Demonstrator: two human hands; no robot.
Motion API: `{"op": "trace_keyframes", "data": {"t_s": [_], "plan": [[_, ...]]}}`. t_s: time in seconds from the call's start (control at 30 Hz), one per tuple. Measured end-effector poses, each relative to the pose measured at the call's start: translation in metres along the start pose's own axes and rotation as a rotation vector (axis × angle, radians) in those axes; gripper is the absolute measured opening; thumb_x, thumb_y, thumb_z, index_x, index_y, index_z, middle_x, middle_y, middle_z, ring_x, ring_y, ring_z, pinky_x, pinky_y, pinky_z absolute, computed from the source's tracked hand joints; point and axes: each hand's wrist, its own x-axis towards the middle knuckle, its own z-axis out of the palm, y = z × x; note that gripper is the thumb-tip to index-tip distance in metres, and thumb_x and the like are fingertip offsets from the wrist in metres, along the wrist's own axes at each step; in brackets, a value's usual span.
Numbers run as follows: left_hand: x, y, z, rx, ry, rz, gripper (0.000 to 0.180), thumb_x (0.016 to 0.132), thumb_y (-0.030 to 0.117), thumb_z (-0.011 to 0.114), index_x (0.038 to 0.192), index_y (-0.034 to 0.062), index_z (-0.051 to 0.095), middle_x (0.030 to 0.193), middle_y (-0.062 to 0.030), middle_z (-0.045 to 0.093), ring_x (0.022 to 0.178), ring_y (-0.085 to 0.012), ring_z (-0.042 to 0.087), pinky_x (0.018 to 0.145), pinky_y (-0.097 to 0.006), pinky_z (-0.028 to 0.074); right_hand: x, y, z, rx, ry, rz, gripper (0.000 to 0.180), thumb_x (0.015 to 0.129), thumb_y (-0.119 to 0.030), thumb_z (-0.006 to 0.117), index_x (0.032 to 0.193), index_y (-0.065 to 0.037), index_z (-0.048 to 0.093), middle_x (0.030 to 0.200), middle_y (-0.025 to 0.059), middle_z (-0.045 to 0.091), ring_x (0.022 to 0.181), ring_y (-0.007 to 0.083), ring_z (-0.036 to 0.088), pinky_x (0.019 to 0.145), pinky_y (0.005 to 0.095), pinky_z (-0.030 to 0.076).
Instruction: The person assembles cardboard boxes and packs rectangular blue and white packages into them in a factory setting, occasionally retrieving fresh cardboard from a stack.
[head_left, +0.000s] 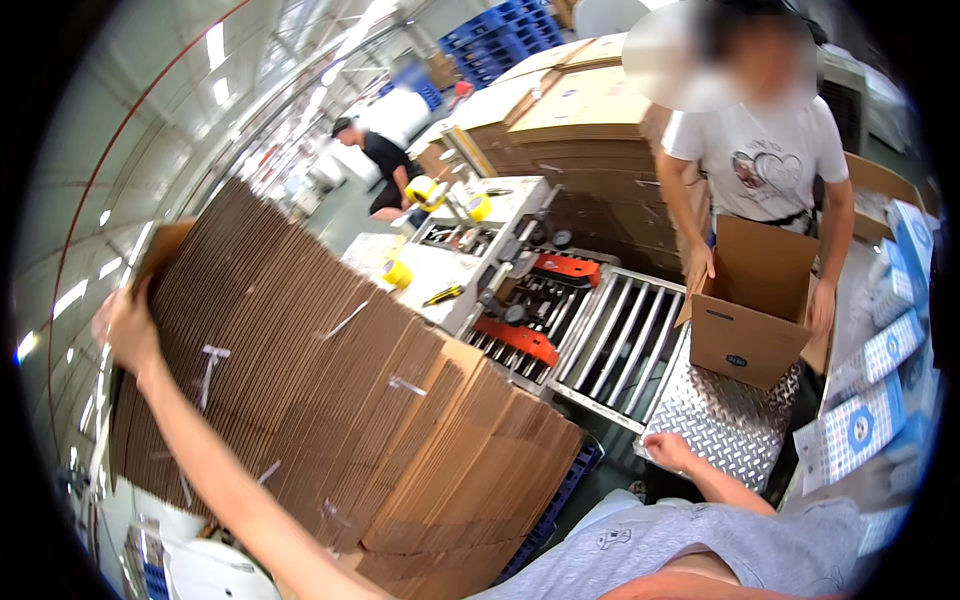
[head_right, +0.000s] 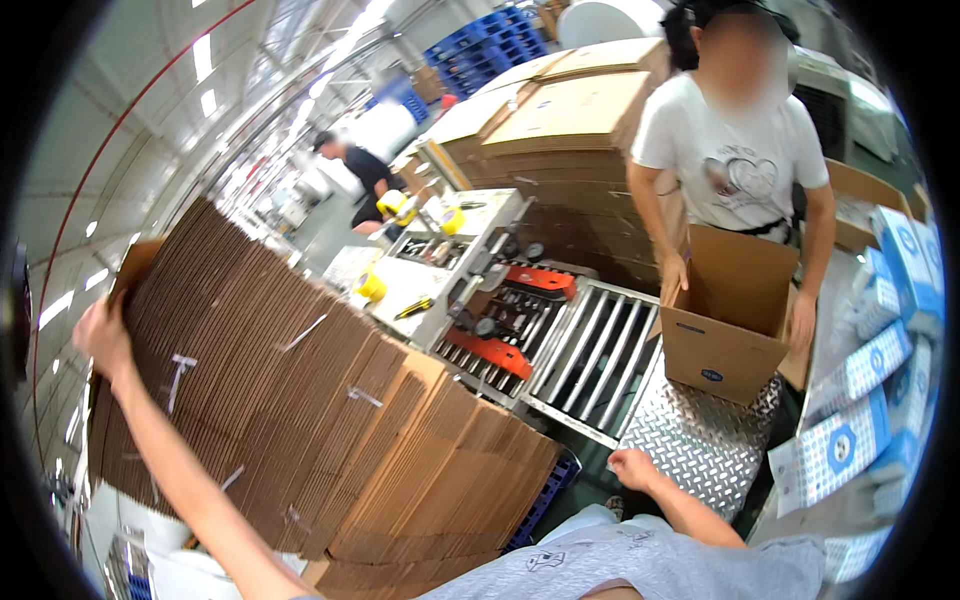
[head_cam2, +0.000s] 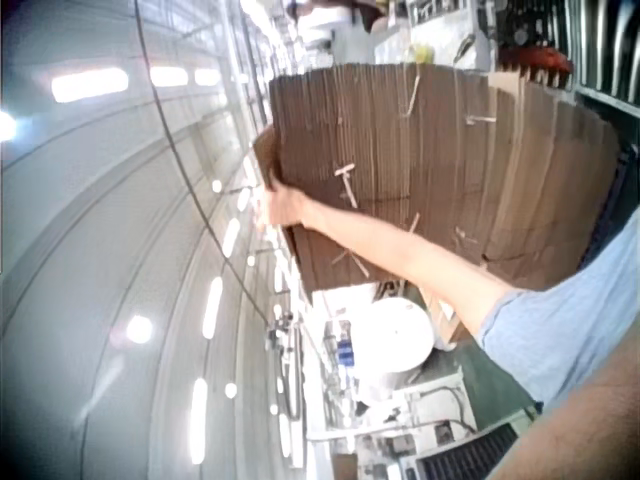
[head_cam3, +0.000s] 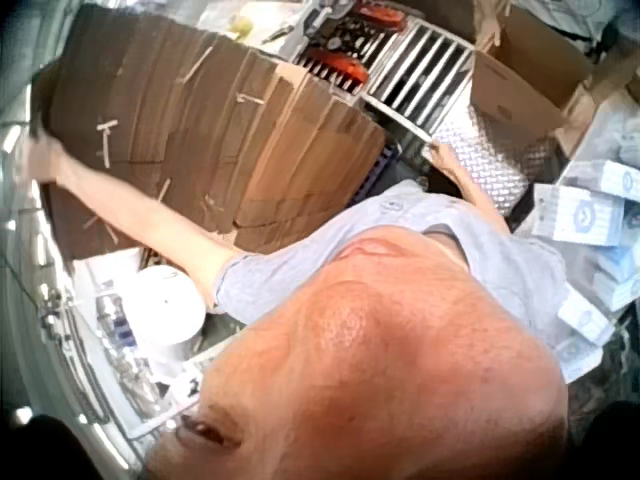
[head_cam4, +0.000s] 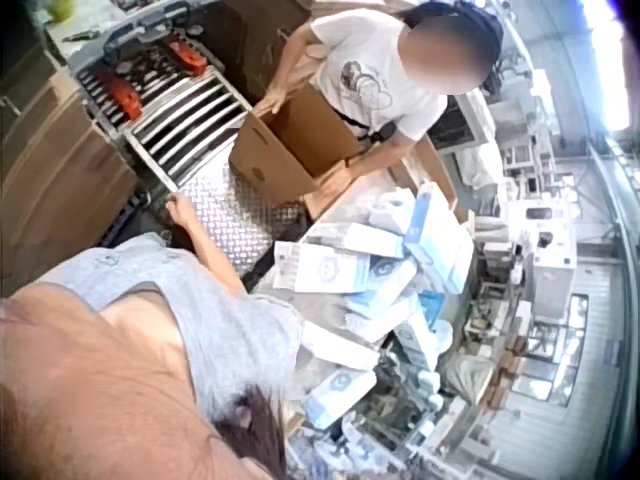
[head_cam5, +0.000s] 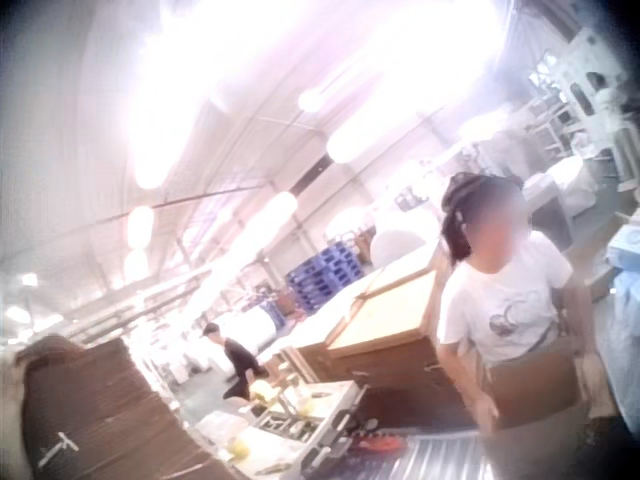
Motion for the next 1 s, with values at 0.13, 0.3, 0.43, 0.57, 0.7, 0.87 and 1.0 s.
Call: {"op": "trace_keyframes", "data": {"t_s": [0.13, 0.3, 0.43, 0.57, 0.7, 0.87, 1.0], "plan": [[0.061, 0.029, -0.060, 0.024, 0.225, 0.086, 0.023, 0.091, 0.036, 0.070, 0.101, 0.0150, 0.072, 0.097, -0.0015, 0.071, 0.091, -0.0225, 0.068, 0.076, -0.035, 0.053, 0.025, -0.085, -0.093, 0.018, 0.461, -0.239, 0.011, 0.092, -0.009, 0.062, 0.095, -0.003, 0.071, 0.096, 0.0190, 0.071, 0.087, 0.0358, 0.069, 0.076, 0.0416, 0.054], [0.160, 0.222, -0.273, -0.550, 0.338, 0.468, 0.017, 0.086, 0.014, 0.067, 0.101, 0.0088, 0.065, 0.092, -0.0091, 0.067, 0.087, -0.0301, 0.067, 0.070, -0.040, 0.051, -0.025, -0.338, -0.239, 0.085, 1.081, -1.173, 0.042, 0.084, -0.006, 0.076, 0.123, -0.003, 0.061, 0.133, 0.0173, 0.056, 0.123, 0.0347, 0.055, 0.103, 0.0424, 0.045], [0.182, 0.338, -0.367, -0.952, 0.605, 0.873, 0.009, 0.075, 0.019, 0.070, 0.081, 0.0123, 0.067, 0.073, -0.0048, 0.066, 0.069, -0.0234, 0.068, 0.058, -0.036, 0.051, -0.066, -0.385, -0.303, -0.078, 1.331, -1.160, 0.087, 0.079, -0.022, 0.084, 0.148, -0.002, 0.035, 0.119, 0.0166, 0.064, 0.112, 0.0325, 0.060, 0.099, 0.0407, 0.047], [0.155, 0.409, -0.416, -1.101, 0.318, 1.186, 0.012, 0.072, 0.020, 0.074, 0.067, 0.0113, 0.067, 0.061, -0.0050, 0.066, 0.059, -0.0245, 0.068, 0.053, -0.036, 0.051, -0.085, -0.319, -0.293, 0.079, 1.000, -0.725, 0.058, 0.079, -0.021, 0.083, 0.127, -0.003, 0.055, 0.086, 0.0176, 0.067, 0.079, 0.0353, 0.067, 0.071, 0.0381, 0.052], [0.115, 0.475, -0.425, -1.585, 0.124, 1.265, 0.030, 0.083, 0.036, 0.071, 0.085, 0.0070, 0.064, 0.069, -0.0096, 0.067, 0.070, -0.0307, 0.069, 0.063, -0.041, 0.054, -0.120, -0.232, -0.279, -0.250, 1.004, -0.589, 0.037, 0.079, -0.023, 0.080, 0.108, -0.007, 0.064, 0.079, 0.0165, 0.066, 0.075, 0.0379, 0.066, 0.063, 0.0434, 0.051], [0.031, 0.586, -0.346, -1.787, -0.228, 0.968, 0.040, 0.093, 0.045, 0.063, 0.084, 0.0074, 0.071, 0.078, -0.0135, 0.070, 0.081, -0.0340, 0.068, 0.082, -0.046, 0.053, -0.164, -0.129, -0.281, -0.496, 0.709, -0.212, 0.030, 0.077, -0.027, 0.079, 0.095, -0.010, 0.062, 0.081, 0.0144, 0.069, 0.081, 0.0365, 0.068, 0.067, 0.0473, 0.052], [-0.083, 0.653, -0.323, -1.707, -0.865, 0.927, 0.047, 0.096, 0.049, 0.057, 0.084, 0.0060, 0.070, 0.083, -0.0164, 0.070, 0.081, -0.0361, 0.067, 0.083, -0.046, 0.050, -0.178, -0.063, -0.302, -0.769, 0.528, -0.086, 0.030, 0.077, -0.029, 0.079, 0.094, -0.011, 0.062, 0.076, 0.0108, 0.068, 0.079, 0.0358, 0.068, 0.066, 0.0485, 0.052]]}}
